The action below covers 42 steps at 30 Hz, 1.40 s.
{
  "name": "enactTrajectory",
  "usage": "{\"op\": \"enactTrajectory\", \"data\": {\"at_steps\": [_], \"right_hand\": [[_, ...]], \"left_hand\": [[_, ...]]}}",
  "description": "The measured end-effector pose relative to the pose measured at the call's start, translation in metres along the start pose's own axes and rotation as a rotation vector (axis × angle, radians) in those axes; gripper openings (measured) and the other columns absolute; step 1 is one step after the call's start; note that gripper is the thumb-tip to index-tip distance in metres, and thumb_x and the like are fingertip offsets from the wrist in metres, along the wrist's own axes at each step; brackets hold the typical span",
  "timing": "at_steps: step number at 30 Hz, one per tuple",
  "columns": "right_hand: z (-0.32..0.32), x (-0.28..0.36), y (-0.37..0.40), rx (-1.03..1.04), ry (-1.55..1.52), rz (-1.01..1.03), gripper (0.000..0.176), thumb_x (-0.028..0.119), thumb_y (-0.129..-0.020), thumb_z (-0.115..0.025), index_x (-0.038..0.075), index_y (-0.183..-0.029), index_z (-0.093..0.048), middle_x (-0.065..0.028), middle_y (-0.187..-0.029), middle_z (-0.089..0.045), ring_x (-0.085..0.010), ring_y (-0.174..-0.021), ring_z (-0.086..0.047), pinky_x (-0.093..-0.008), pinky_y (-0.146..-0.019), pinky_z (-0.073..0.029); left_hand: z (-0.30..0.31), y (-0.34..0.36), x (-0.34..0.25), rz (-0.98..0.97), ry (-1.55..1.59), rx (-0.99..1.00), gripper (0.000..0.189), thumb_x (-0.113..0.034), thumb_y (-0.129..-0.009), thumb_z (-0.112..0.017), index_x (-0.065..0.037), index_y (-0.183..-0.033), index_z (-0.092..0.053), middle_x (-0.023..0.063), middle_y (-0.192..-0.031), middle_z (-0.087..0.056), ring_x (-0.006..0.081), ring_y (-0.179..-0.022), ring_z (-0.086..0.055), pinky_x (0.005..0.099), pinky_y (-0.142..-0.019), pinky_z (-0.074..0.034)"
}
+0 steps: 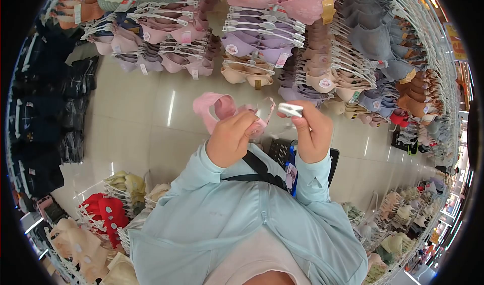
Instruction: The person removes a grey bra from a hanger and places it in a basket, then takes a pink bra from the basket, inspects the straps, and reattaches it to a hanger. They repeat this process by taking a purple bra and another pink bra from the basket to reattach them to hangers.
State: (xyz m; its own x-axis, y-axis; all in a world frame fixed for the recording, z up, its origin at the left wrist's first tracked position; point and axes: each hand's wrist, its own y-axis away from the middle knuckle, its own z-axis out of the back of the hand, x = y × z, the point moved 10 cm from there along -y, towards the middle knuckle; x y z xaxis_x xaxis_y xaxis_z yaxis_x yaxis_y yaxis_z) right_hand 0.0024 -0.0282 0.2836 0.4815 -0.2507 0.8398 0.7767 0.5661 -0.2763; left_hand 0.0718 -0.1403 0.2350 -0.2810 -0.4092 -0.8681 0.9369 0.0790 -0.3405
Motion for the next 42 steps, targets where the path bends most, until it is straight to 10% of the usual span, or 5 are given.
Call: {"op": "enactTrajectory", "data": {"at_steps": [3, 6, 25, 31, 42], "right_hand": [[-0.009, 0.012, 0.003, 0.063, 0.186, 0.096, 0.015, 0.011, -0.081, -0.057, 0.0, -0.091, -0.058, -0.0125, -0.075, -0.061, -0.0283, -0.064, -0.059, -0.031, -0.056, -0.046], [-0.02, 0.005, 0.009, 0.101, 0.129, 0.062, 0.016, 0.011, -0.078, -0.059, 0.0, -0.09, -0.058, -0.0134, -0.074, -0.06, -0.0297, -0.062, -0.058, -0.033, -0.054, -0.045], [-0.032, -0.002, 0.018, 0.18, 0.129, -0.012, 0.014, 0.013, -0.08, -0.058, 0.002, -0.089, -0.056, -0.0118, -0.063, -0.055, -0.03, -0.054, -0.053, -0.0359, -0.046, -0.04], [-0.034, -0.024, 0.021, 0.118, -0.196, -0.228, 0.014, 0.013, -0.086, -0.053, 0.0, -0.091, -0.055, -0.0113, -0.066, -0.06, -0.0215, -0.056, -0.061, -0.0281, -0.05, -0.045], [-0.026, -0.03, 0.021, 0.083, -0.404, -0.276, 0.018, 0.013, -0.087, -0.053, -0.004, -0.088, -0.059, -0.0075, -0.068, -0.061, -0.0119, -0.059, -0.059, -0.023, -0.053, -0.048]], "left_hand": [[0.008, -0.001, -0.005, -0.009, -0.001, -0.041, 0.012, -0.006, -0.088, -0.044, 0.004, -0.087, -0.051, 0.0105, -0.072, -0.051, 0.0224, -0.059, -0.052, 0.0287, -0.055, -0.042], [0.012, -0.003, -0.013, -0.02, -0.041, -0.048, 0.008, 0.003, -0.077, -0.049, 0.001, -0.084, -0.053, 0.0137, -0.072, -0.053, 0.0317, -0.064, -0.053, 0.0359, -0.058, -0.042], [0.007, 0.002, -0.024, -0.116, -0.12, -0.009, 0.01, -0.004, -0.084, -0.049, 0.003, -0.086, -0.054, 0.0125, -0.068, -0.052, 0.026, -0.058, -0.052, 0.0317, -0.052, -0.041], [0.005, 0.003, -0.012, 0.097, -0.066, 0.023, 0.019, -0.011, -0.086, -0.051, 0.0, -0.102, -0.048, 0.0157, -0.079, -0.056, 0.0321, -0.069, -0.056, 0.0356, -0.061, -0.045], [0.004, 0.002, -0.032, -0.208, -0.196, -0.146, 0.037, -0.003, -0.072, -0.067, 0.0, -0.105, -0.05, 0.0123, -0.092, -0.052, 0.0269, -0.074, -0.058, 0.0328, -0.061, -0.047]]}}
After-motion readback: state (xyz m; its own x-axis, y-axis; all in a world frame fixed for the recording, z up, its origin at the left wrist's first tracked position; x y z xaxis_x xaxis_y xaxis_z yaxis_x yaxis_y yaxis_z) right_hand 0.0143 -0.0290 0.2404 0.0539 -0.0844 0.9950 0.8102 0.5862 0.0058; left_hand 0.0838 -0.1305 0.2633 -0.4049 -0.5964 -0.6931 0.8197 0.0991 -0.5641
